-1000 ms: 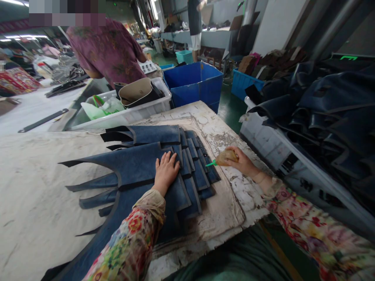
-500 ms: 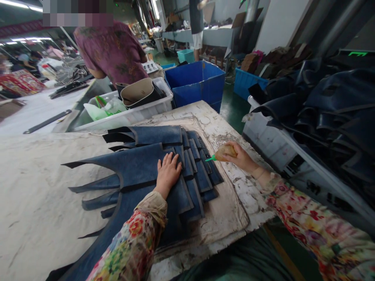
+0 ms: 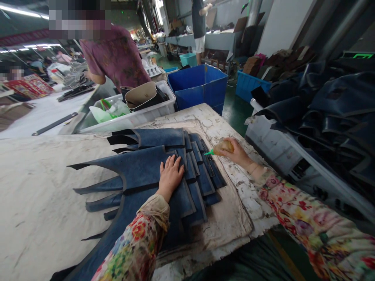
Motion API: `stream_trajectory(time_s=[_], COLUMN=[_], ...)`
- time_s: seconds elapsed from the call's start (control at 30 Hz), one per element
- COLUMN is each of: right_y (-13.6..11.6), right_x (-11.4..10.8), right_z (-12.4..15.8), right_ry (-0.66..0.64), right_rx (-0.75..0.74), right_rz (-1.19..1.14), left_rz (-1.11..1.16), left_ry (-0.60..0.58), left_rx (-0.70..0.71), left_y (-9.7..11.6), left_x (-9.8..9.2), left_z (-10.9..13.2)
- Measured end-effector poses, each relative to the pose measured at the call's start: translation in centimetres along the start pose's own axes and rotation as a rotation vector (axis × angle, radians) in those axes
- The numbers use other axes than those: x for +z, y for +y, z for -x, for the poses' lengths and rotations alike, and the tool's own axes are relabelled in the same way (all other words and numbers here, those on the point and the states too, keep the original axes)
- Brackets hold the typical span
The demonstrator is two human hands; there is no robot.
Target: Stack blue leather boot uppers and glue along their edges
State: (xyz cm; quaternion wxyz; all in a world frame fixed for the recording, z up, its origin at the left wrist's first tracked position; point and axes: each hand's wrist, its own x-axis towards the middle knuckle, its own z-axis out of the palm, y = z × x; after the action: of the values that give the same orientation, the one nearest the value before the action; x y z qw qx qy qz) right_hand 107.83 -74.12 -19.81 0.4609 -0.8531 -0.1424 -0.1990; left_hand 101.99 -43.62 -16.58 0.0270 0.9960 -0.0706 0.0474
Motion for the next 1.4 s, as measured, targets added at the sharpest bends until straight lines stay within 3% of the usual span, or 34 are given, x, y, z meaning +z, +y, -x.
stream_trajectory(time_s=[0.63, 1.4], right_y=[0.2, 3.4], right_x=[0.9, 5.0], right_z=[-1.4, -8.9], right_ry=[0.033, 0.119], right_rx=[0.015, -0.046], right_rz=[0.017, 0.071], left_rz=[0.0, -0.043], left_ry=[0.019, 0.03], left_rx=[-0.003, 0.02], left_y=[-0.1, 0.1], left_x=[0.3, -0.2], left_z=[0.0, 0.2])
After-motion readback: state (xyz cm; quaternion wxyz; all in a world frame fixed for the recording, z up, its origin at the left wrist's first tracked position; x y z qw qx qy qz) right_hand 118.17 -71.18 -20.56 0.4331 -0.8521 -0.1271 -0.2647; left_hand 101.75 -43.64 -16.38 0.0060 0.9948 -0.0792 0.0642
